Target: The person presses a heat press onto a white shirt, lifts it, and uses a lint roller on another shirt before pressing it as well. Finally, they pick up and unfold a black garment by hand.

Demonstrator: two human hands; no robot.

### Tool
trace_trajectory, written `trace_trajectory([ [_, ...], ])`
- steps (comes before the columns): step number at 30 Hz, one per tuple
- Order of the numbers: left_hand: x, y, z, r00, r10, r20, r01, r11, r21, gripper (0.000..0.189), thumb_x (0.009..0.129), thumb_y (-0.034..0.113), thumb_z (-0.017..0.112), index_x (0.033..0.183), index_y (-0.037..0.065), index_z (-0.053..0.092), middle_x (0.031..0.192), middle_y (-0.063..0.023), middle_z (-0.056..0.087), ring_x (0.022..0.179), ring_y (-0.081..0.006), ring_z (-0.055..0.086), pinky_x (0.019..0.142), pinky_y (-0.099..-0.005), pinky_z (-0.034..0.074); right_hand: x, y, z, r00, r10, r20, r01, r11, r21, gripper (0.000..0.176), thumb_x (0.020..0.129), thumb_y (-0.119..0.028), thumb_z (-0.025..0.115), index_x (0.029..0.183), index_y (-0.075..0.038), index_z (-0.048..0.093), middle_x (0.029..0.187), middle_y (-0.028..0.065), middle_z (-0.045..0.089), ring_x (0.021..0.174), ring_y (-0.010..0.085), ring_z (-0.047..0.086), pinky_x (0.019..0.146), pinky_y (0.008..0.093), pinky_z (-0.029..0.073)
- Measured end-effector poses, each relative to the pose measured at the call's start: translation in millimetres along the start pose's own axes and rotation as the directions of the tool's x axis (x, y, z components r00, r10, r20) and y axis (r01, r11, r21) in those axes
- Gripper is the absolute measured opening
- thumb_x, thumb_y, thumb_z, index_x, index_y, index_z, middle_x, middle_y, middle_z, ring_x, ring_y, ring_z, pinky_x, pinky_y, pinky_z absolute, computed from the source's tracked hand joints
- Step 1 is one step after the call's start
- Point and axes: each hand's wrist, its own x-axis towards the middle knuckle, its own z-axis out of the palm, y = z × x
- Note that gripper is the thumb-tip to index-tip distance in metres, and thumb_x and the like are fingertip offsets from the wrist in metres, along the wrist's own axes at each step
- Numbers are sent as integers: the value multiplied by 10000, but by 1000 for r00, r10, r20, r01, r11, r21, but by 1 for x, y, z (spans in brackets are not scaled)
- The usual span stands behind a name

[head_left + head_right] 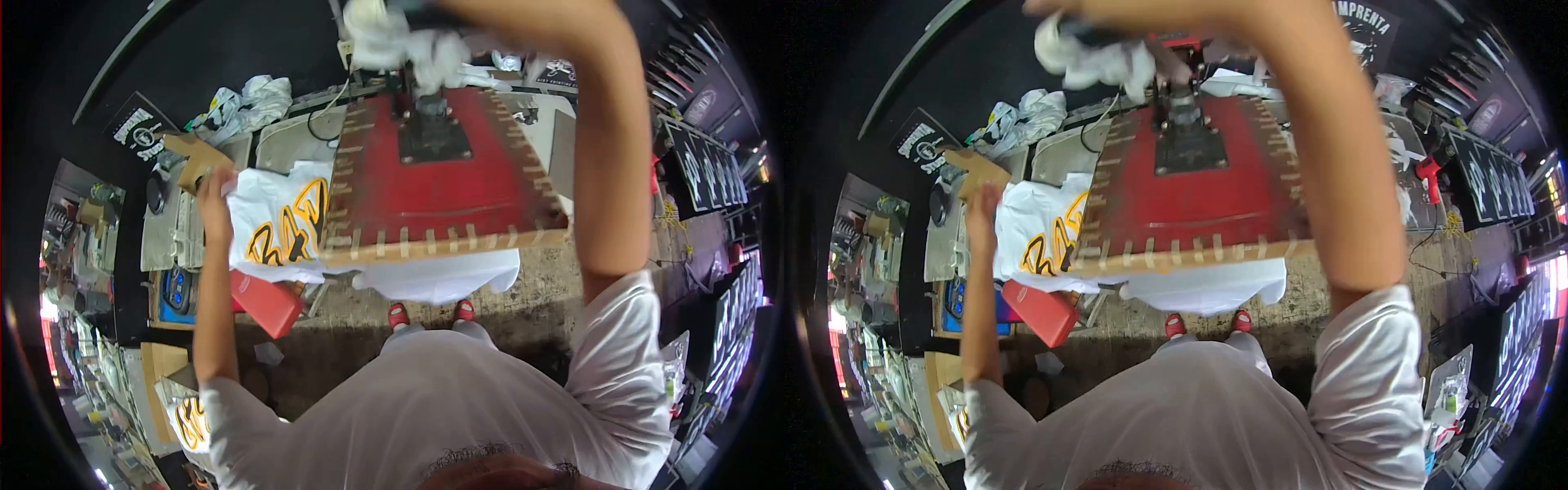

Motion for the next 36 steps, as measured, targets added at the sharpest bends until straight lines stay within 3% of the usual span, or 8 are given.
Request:
trace_trajectory([
  [3, 83, 70, 110, 906, 109, 409, -102, 994, -39, 406, 996, 393, 515, 984, 31, 698, 957, -56, 686, 862, -127, 605, 814, -261, 450, -34, 17, 116, 727, -313, -611, 53, 913, -405, 559, 622, -522, 815, 971, -118, 649, 738, 81, 614, 707, 290, 623, 645, 420, 493],
  [4, 93, 95, 154, 888, 122, 444, -140, 990, 7, 451, 982, 437, 519, 1032, 29, 704, 990, -46, 690, 893, -129, 613, 822, -272, 460, -50, 10, 120, 886, -146, -440, -19, 937, -348, 592, 601, -496, 824, 1025, -130, 636, 767, 75, 622, 727, 280, 629, 643, 421, 490],
  [8, 171, 81, 319, 713, 353, 606, -516, 849, 113, 595, 953, 542, 477, 1036, -3, 700, 1002, -191, 703, 982, -335, 650, 859, -389, 473, -74, 17, 170, 940, -66, -335, -3, 980, -201, 347, 634, -237, 717, 915, -61, 616, 745, 71, 623, 804, 248, 635, 718, 365, 501],
  [12, 218, 10, 456, 682, 73, 728, -656, 502, 563, 1017, 789, 741, 562, 1465, 5, 372, 1530, -193, 347, 1386, -399, 364, 1139, -465, 313, -84, 23, 179, 940, -7, -342, -52, 986, -162, 291, 635, -219, 683, 873, -63, 622, 776, 66, 627, 853, 228, 618, 733, 340, 493],
  [14, 192, 36, 464, 738, -138, 660, -516, 514, 685, 1129, 750, 775, 576, 1514, 7, 259, 1607, -161, 173, 1465, -397, 168, 1152, -591, 198, -83, 27, 180, 936, 19, -351, -68, 990, -126, 269, 643, -215, 671, 859, -62, 622, 784, 64, 627, 866, 223, 612, 736, 331, 491],
  [24, 175, 48, 476, 839, -137, 526, -417, 460, 784, 929, 731, 443, 659, 1483, 7, 332, 1589, -130, 252, 1462, -320, 223, 1144, -622, 207, -77, 33, 174, 887, -63, -457, 5, 992, -127, 460, 469, -255, 743, 884, -111, 609, 753, 2, 536, 799, 184, 548, 656, 302, 436],
  [26, 174, 46, 477, 858, -114, 501, -380, 515, 768, 936, 728, 423, 664, 1488, 4, 313, 1587, -125, 256, 1461, -325, 221, 1154, -602, 214, -78, 31, 165, 927, -88, -365, 37, 989, -143, 212, 764, -185, 577, 903, -31, 619, 763, 38, 611, 850, 193, 589, 714, 278, 468],
  [36, 177, 40, 477, 861, -61, 505, -365, 617, 697, 900, 734, 391, 677, 1468, -6, 341, 1549, -136, 320, 1424, -338, 282, 1140, -575, 270, -78, 31, 166, 924, -98, -370, 54, 990, -127, 246, 782, -179, 570, 956, -16, 629, 796, 54, 621, 874, 205, 587, 759, 283, 471],
])
